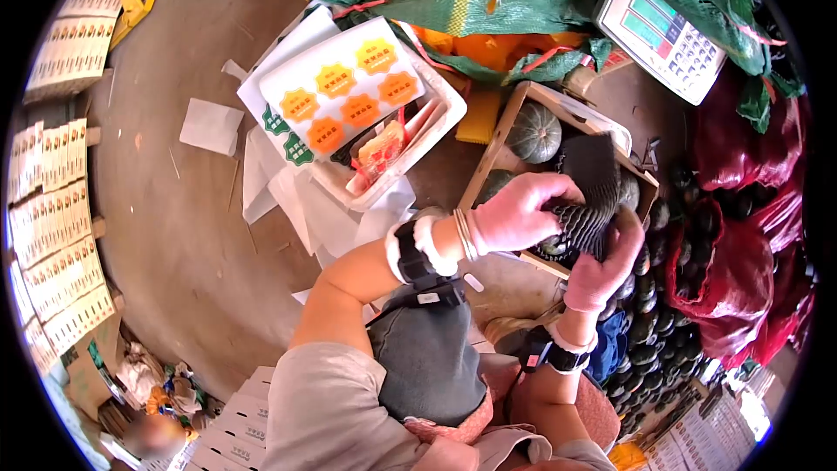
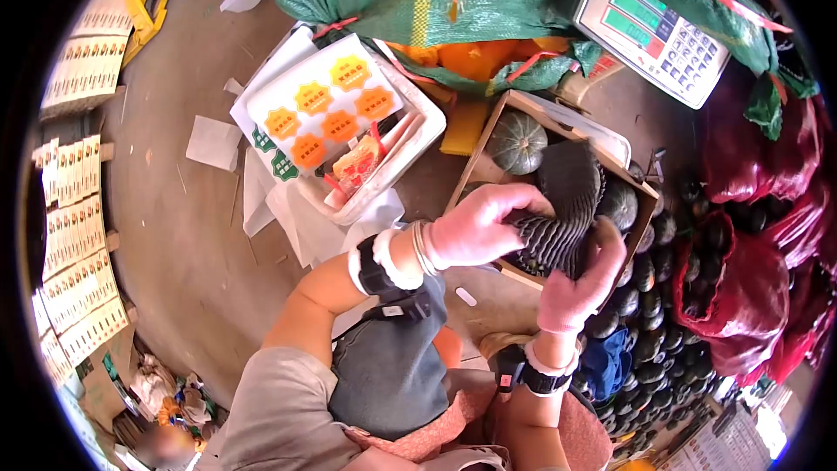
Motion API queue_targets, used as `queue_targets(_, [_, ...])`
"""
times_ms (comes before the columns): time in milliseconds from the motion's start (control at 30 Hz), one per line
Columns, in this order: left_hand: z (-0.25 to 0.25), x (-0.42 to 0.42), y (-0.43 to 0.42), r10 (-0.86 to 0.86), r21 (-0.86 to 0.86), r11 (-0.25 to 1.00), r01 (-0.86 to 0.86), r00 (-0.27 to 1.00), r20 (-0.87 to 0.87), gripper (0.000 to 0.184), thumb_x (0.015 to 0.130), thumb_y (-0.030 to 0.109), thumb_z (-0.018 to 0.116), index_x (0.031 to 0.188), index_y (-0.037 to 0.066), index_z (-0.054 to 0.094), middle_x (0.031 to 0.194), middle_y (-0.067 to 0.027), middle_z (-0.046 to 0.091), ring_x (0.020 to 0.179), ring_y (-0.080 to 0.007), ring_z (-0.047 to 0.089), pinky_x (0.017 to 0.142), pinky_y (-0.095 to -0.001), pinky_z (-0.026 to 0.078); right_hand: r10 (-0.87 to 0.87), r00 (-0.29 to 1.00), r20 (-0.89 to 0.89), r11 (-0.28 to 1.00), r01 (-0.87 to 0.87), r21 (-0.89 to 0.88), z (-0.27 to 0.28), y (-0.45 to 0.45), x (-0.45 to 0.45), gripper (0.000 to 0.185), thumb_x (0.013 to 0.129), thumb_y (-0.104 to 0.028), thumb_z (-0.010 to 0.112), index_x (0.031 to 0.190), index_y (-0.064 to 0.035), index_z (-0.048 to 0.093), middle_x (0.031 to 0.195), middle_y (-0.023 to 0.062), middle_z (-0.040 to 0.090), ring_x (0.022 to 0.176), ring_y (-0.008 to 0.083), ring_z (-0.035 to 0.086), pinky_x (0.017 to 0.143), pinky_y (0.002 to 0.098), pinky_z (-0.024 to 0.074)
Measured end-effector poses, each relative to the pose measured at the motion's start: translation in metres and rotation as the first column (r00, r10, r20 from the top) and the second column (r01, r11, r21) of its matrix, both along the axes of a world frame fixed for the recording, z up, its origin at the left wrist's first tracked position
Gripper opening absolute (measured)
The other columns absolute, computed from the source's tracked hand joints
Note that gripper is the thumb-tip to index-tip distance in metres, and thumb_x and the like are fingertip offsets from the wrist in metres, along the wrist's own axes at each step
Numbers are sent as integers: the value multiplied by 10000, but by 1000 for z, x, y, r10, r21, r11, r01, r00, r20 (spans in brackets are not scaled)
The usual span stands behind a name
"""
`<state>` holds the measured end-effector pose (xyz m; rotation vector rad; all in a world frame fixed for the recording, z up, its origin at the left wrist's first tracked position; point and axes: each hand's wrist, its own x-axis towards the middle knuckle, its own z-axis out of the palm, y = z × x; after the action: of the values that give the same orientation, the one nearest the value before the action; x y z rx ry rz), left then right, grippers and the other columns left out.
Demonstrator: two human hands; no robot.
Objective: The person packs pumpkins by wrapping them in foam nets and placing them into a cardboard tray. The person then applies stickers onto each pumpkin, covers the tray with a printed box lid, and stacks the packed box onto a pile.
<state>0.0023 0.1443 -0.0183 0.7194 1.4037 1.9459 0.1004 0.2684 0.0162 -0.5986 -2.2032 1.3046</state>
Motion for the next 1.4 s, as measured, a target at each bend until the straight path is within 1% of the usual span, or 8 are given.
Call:
queue_targets(167, [6, -14, -27, -439, 106, 878, 467, 699, 564, 225, 908, 141, 597, 1092, 11, 604, 993, 7, 602, 909, -53, 552, 799, -214, 449, -115, 991, -71, 112, -58, -992, -13, 26, 33, 368, 783, -24, 562, 1146, 25, 589, 1150, 167, 615, 1055, 280, 596, 953, 392, 459])
queue_targets(200, [5, -13, -28, -425, 102, 892, 440, 742, 518, 240, 913, 154, 595, 1104, 10, 606, 1019, -2, 601, 923, -63, 552, 813, -222, 447, 69, 998, -11, 795, -61, -603, -15, 17, 44, 429, 742, -52, 625, 1153, 62, 577, 1137, 181, 625, 1038, 294, 613, 942, 404, 472])
queue_targets(333, [9, -5, -28, -300, 31, 954, 299, 953, 40, 320, 915, 180, 600, 1175, -7, 589, 1106, -76, 609, 1026, -173, 559, 916, -287, 425, 199, 941, -275, 164, -309, -937, -9, 17, 48, 404, 704, -19, 629, 1093, 85, 598, 1069, 170, 651, 937, 279, 645, 902, 391, 496])
queue_targets(567, [6, 4, -9, 137, 103, 990, -94, 789, -599, 233, 652, 189, 788, 739, 62, 613, 833, -58, 573, 808, -297, 553, 722, -382, 455, 184, 971, -152, 584, -232, -778, -37, 2, 37, 413, 935, -245, 491, 1283, -29, 440, 1191, 111, 543, 1117, 247, 521, 993, 382, 390])
queue_targets(800, [-3, -5, -39, -775, 110, 617, 779, 578, 253, 288, 845, 266, 696, 982, 18, 641, 891, -88, 626, 855, -163, 580, 759, -320, 455, 270, 923, -273, 476, -374, -796, -6, -6, 27, 212, 677, -88, 707, 778, -43, 527, 756, 52, 480, 753, 184, 498, 742, 346, 444])
queue_targets(1033, [14, -17, -36, -324, 261, 945, 197, 675, 663, 328, 954, 330, 519, 1061, 30, 595, 941, -5, 616, 878, -83, 565, 798, -239, 450, 407, 898, -171, 139, -245, -960, -46, 11, 51, 486, 799, -334, 682, 1057, 60, 565, 1016, 162, 636, 806, 225, 645, 699, 332, 539])
queue_targets(1133, [10, -63, -25, -581, -356, 736, 576, 807, 105, 349, 946, 358, 530, 919, 28, 639, 736, 14, 593, 711, -70, 526, 680, -258, 447, 122, 986, -111, 492, -157, -856, -11, 22, 6, 482, 863, -401, 614, 1082, 21, 540, 1018, 168, 622, 745, 240, 643, 636, 346, 554])
queue_targets(1400, [-49, -112, 53, -325, -693, 658, -294, 719, -614, 220, 881, 261, 560, 897, 45, 593, 834, -185, 640, 831, -378, 616, 732, -447, 479, 70, 833, 549, 679, 364, -638, -96, 2, -71, 594, 904, -361, 570, 1398, -98, 371, 1229, 100, 536, 971, 197, 553, 638, 422, 504])
